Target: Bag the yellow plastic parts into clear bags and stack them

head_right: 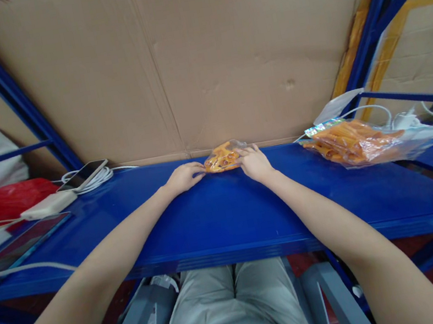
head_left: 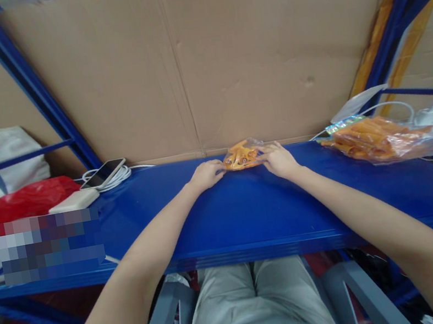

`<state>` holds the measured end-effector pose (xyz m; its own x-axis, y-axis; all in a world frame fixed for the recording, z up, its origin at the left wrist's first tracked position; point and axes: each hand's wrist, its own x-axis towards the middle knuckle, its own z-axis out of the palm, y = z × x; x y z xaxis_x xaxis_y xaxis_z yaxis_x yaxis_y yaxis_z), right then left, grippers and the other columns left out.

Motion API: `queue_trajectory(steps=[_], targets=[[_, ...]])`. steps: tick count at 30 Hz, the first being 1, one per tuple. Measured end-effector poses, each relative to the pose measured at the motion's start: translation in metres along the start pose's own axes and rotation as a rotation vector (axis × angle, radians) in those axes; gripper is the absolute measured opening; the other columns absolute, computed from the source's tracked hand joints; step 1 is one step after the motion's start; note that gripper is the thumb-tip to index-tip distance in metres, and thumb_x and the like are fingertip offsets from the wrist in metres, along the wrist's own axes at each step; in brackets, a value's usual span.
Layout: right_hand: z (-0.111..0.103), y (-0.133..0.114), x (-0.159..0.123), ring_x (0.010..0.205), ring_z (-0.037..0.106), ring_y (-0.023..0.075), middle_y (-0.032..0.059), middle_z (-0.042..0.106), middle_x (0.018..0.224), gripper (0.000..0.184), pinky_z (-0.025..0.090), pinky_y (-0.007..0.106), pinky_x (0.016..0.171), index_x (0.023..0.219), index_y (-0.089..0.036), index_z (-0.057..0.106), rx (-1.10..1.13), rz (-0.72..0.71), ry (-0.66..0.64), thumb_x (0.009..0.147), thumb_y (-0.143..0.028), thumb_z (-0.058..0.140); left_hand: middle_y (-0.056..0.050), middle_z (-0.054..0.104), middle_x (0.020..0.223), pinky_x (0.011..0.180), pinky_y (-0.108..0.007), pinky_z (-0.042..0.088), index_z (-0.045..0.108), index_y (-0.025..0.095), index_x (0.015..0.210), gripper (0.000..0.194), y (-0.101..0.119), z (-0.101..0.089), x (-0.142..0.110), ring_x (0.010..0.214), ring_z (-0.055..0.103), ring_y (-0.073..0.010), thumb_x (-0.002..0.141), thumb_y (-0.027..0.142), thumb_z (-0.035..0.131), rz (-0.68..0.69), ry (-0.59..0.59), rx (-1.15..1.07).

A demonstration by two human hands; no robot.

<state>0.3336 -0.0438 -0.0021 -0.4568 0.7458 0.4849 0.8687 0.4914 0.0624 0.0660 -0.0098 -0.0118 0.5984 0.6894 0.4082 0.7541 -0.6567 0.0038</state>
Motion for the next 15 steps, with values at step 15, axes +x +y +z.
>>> queue_trajectory(steps=[15], targets=[[-0.002,0.017,0.008,0.085,0.065,0.024,0.0123,0.069,0.091,0.026,0.051,0.036,0.079,0.089,-0.016,0.075,0.353,0.28,0.378,0.087,-0.025,0.05,-0.012,0.06,0.13,0.079,-0.033,0.057,0.069,0.02,0.115,0.042,0.01,0.006,0.011,0.105,0.064,-0.0225,0.078,0.041,0.071,-0.062,0.273,-0.506]])
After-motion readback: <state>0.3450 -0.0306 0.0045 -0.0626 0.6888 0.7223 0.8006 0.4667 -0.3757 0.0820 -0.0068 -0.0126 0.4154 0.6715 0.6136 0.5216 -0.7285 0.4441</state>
